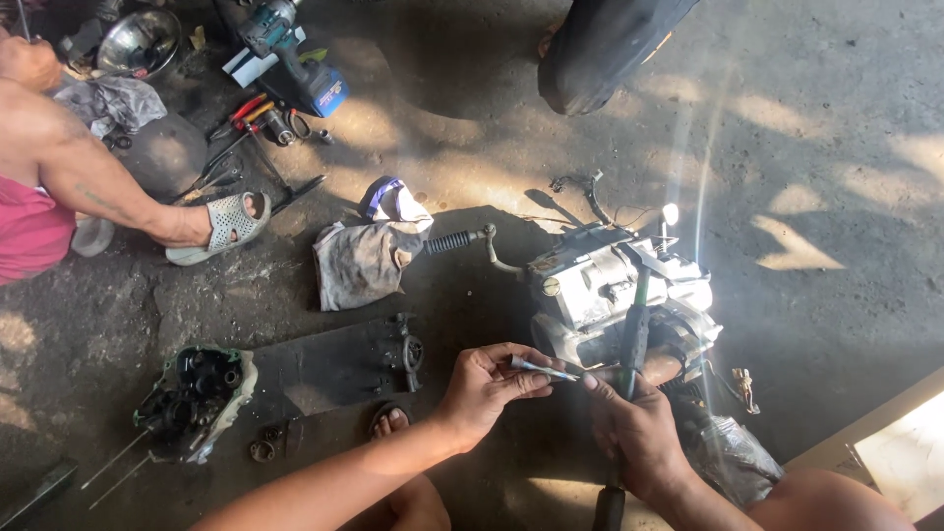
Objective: Disassembling a motorcycle engine using a hammer and punch to separate the casing.
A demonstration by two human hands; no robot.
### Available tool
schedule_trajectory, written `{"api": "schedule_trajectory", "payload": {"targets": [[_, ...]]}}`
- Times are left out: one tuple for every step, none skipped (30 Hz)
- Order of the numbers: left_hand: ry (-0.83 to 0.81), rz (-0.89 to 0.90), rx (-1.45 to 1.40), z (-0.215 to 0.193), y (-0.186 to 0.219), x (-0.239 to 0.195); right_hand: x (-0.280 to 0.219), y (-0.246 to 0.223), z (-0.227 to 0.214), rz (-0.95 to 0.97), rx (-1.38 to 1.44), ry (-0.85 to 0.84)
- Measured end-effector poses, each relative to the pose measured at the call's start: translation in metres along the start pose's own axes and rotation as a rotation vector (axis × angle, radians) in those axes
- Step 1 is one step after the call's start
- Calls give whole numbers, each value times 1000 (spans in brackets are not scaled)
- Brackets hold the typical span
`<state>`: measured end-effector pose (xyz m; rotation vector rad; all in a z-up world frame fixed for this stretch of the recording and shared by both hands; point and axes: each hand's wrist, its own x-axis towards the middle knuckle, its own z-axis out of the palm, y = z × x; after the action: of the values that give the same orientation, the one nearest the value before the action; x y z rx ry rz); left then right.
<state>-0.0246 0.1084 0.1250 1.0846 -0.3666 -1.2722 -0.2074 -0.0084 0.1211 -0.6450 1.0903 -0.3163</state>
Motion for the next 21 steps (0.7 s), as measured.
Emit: {"api": "schedule_trajectory", "payload": {"targets": [[22, -5, 2, 0, 0, -1, 0, 0, 0, -10, -8, -9], [43, -11, 5, -1, -1, -1, 0, 0, 0, -20, -14, -18], [43, -11, 6, -2, 0, -2, -1, -1, 0, -20, -13, -18], [70, -6, -3, -3, 1, -2, -2, -1, 1, -17, 2, -28], [97, -1, -12, -4, 2, -3, -2, -2, 1, -15, 17, -37], [97, -2, -13, -5, 2, -3, -4, -3, 1, -14, 17, -37], [95, 9, -13, -7, 1, -3, -5, -5, 2, -45, 2, -32], [93, 19, -13, -8, 1, -4, -7, -6, 3, -76, -11, -28], [93, 18, -13, -11, -5, -4, -7, -7, 2, -75, -10, -26], [75, 47, 102, -14, -10, -4, -8, -9, 2, -77, -16, 0], [57, 77, 218, -16, -15, -4, -8, -11, 2, -80, -21, 27], [56, 78, 217, -11, -7, -7, -9, -13, 1, -81, -22, 28], [28, 166, 478, -6, 1, -10, -10, -15, 1, -108, -30, 49], [1, 254, 738, 0, 9, -13, -11, -17, 1, -135, -38, 72], [-1, 254, 736, 0, 8, -13, -10, -20, 1, -136, -39, 74], [-47, 308, 799, 1, 8, -13, -10, -22, 1, -162, -43, 79], [-93, 362, 862, 1, 7, -12, -10, -25, 1, -189, -47, 85], [-95, 361, 862, 2, 10, -10, -8, -26, 1, -188, -45, 87], [-141, 393, 906, 3, 12, -8, -7, -27, 0, -231, -104, 102], [-185, 426, 948, 4, 14, -6, -6, -28, -2, -275, -165, 118], [-186, 426, 946, -1, 9, 2, -3, -36, -2, -275, -165, 119]]}}
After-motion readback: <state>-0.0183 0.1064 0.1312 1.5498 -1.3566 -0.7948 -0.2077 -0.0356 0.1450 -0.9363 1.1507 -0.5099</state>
